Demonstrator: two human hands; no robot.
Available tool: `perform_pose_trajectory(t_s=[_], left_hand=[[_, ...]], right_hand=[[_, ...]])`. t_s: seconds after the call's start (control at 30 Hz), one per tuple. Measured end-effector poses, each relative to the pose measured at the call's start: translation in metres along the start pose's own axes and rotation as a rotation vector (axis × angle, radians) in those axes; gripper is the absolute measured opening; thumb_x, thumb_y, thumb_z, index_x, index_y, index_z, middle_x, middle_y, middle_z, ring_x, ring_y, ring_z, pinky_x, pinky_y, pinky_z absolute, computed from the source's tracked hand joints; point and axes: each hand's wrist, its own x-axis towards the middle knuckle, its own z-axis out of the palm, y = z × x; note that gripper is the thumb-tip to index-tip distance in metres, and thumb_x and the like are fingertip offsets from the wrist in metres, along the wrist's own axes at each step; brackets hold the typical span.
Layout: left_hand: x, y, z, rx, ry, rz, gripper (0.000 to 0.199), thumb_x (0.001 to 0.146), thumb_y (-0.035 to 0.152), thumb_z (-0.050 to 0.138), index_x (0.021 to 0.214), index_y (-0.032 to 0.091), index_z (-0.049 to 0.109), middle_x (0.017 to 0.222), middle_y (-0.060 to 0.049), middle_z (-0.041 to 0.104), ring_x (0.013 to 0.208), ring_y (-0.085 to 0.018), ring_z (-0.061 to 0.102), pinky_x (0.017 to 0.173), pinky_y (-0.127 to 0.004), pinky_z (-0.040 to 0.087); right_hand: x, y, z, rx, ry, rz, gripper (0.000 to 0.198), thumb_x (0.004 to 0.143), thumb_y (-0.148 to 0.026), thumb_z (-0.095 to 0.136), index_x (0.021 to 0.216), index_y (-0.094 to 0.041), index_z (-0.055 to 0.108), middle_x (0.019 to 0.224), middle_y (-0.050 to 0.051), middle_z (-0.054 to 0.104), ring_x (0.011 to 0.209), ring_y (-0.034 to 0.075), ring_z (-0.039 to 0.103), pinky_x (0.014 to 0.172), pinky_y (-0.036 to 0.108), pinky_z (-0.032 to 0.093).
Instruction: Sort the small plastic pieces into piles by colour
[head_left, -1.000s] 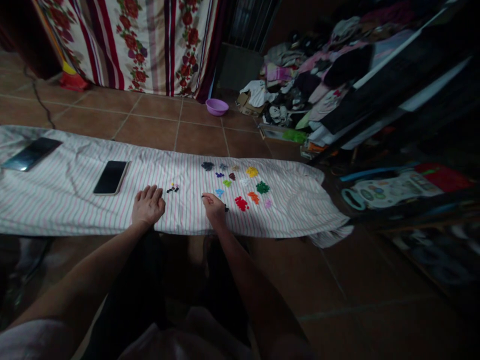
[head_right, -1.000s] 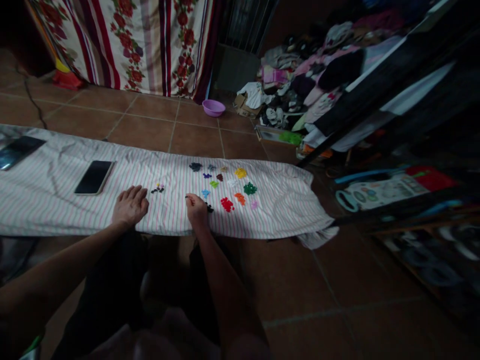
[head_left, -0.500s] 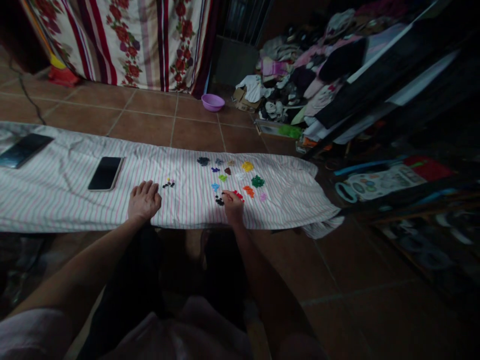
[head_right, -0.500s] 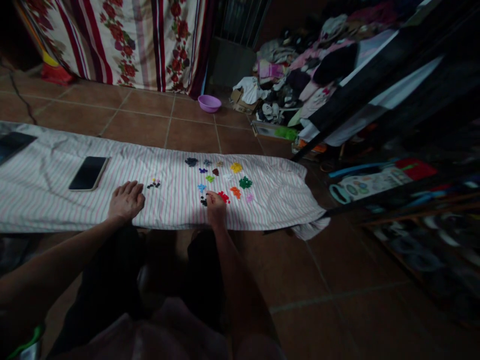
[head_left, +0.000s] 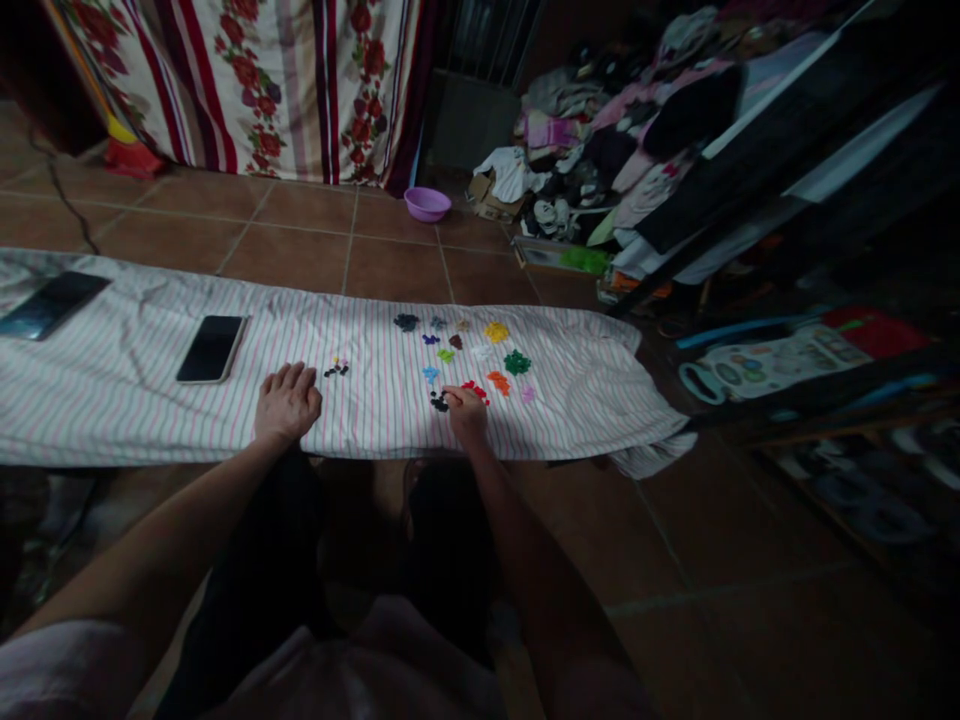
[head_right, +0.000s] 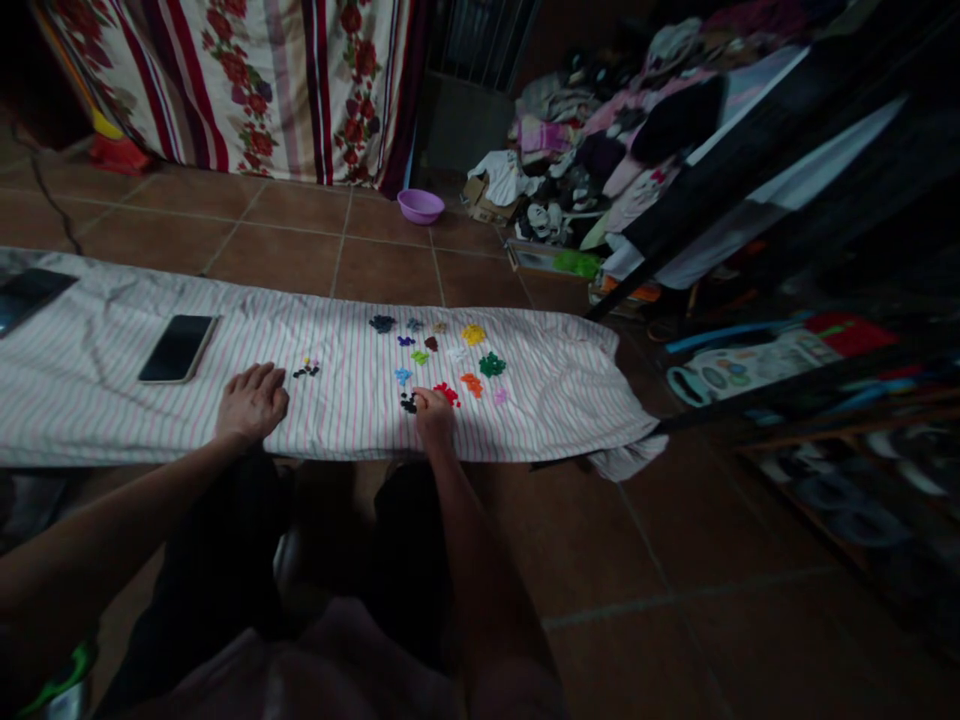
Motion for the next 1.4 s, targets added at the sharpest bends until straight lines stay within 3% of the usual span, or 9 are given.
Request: perform_pose_trajectory(t_s=[0.43, 0.7, 0.97, 1.4], left_hand=[[0.0, -0.002, 0.002, 0.041, -0.004, 0.015, 0.044, 0.093, 0.031, 0.036, 0.127, 0.02, 0.06, 0.141, -0.013, 0.06, 0.137, -0.032, 0.049, 0.113, -0.051, 0.033], [0.001, -0.001, 0.002, -0.006, -0.013, -0.003, 0.045, 0.092, 0.032, 0.036, 0.127, 0.017, 0.062, 0.143, -0.016, 0.059, 0.138, -0.034, 0.048, 0.114, -0.054, 0.032], [0.0, -0.001, 0.003, -0.007, -0.001, -0.011, 0.045, 0.092, 0.031, 0.038, 0.128, 0.018, 0.062, 0.143, -0.015, 0.06, 0.138, -0.033, 0.048, 0.115, -0.053, 0.032], [0.001, 0.0, 0.002, 0.015, -0.021, -0.003, 0.045, 0.092, 0.03, 0.038, 0.128, 0.017, 0.062, 0.143, -0.015, 0.059, 0.139, -0.034, 0.047, 0.115, -0.055, 0.033]], right_hand=[[-0.004, -0.002, 0.007, -0.154, -0.028, -0.063, 0.035, 0.089, -0.016, 0.045, 0.1, -0.017, 0.078, 0.101, 0.009, 0.075, 0.099, 0.022, 0.062, 0.095, 0.036, 0.047], [-0.007, -0.001, 0.005, -0.242, -0.086, -0.085, 0.043, 0.085, -0.008, 0.04, 0.109, -0.016, 0.075, 0.107, 0.011, 0.073, 0.102, 0.023, 0.062, 0.095, 0.036, 0.048], [-0.011, -0.006, 0.007, -0.293, -0.086, -0.195, 0.031, 0.088, -0.031, 0.062, 0.115, -0.017, 0.073, 0.106, 0.012, 0.069, 0.104, 0.026, 0.059, 0.095, 0.038, 0.048], [-0.01, -0.012, 0.014, -0.279, -0.105, -0.224, 0.014, 0.088, -0.026, 0.063, 0.097, -0.022, 0.073, 0.099, 0.008, 0.066, 0.099, 0.024, 0.06, 0.092, 0.035, 0.048]])
